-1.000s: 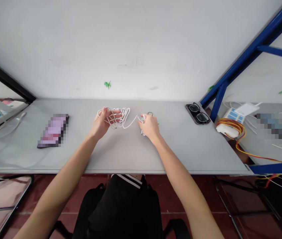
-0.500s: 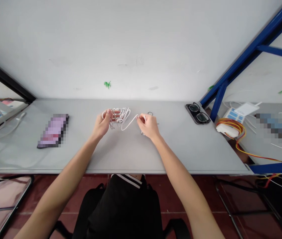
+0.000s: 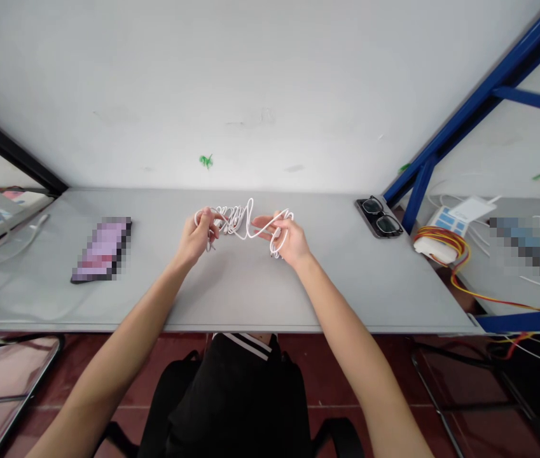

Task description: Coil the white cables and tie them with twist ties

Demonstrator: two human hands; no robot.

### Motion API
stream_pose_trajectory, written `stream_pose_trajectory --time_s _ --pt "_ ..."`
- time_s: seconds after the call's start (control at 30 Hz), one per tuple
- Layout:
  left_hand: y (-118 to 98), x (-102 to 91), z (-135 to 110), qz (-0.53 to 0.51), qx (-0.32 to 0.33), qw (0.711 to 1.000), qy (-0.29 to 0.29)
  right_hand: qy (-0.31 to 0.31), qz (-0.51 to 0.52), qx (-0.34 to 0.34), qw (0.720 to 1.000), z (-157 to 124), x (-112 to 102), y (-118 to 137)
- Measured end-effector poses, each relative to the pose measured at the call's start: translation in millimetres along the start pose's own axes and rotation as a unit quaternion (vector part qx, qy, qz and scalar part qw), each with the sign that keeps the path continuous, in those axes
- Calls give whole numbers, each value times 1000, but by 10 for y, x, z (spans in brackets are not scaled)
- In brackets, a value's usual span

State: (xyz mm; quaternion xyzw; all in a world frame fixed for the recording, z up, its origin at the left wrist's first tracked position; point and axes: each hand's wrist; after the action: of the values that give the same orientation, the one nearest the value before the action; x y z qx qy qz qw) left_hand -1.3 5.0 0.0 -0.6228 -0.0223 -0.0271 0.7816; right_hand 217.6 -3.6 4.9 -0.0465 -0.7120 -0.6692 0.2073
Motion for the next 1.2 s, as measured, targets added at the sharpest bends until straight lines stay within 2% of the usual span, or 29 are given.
stream_pose_trajectory --time_s 0.13,0.27,0.37,0.5,0.6,0.77,0.87,0.97,1.07,1.13,1.2 --pt "-19 28 -2 -23 4 1000 -2 20 -19 -7 1000 4 -16 -11" --pt "-44 38 -18 -50 20 998 23 24 -125 -39 991 6 15 -90" --pt "-67 38 -32 -56 46 997 35 -11 -247 -68 967 -2 59 -152" --pt "-93 41 -36 -69 65 995 25 -33 -381 -80 921 -5 85 -189" --pt "-96 42 -29 -77 68 995 14 -49 -438 -83 894 0 73 -195" --pt "-71 32 -17 -56 66 996 -6 -68 -385 -38 920 24 24 -217" --pt "-56 23 -15 -35 76 996 -28 -94 -366 -21 926 45 7 -234" --pt "-47 13 -16 -19 92 994 -48 -75 -333 -38 939 57 9 -243" --pt "-40 8 -18 -4 95 994 -49 -69 -270 -22 960 57 9 -241" --pt "-38 11 -24 10 91 995 -40 -84 -271 -16 959 56 -3 -240" --pt "-46 19 -35 20 86 996 -30 -103 -308 -29 945 57 -21 -246"
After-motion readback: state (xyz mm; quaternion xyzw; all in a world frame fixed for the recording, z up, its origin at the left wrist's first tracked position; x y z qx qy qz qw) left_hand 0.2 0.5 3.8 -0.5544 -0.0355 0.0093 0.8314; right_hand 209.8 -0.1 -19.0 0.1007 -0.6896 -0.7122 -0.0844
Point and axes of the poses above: each hand's wrist, its own z-axis towards the middle knuckle, its own x-axis out of the palm, y = z × x, and after that the axes turned 13 degrees about -z, right-handed
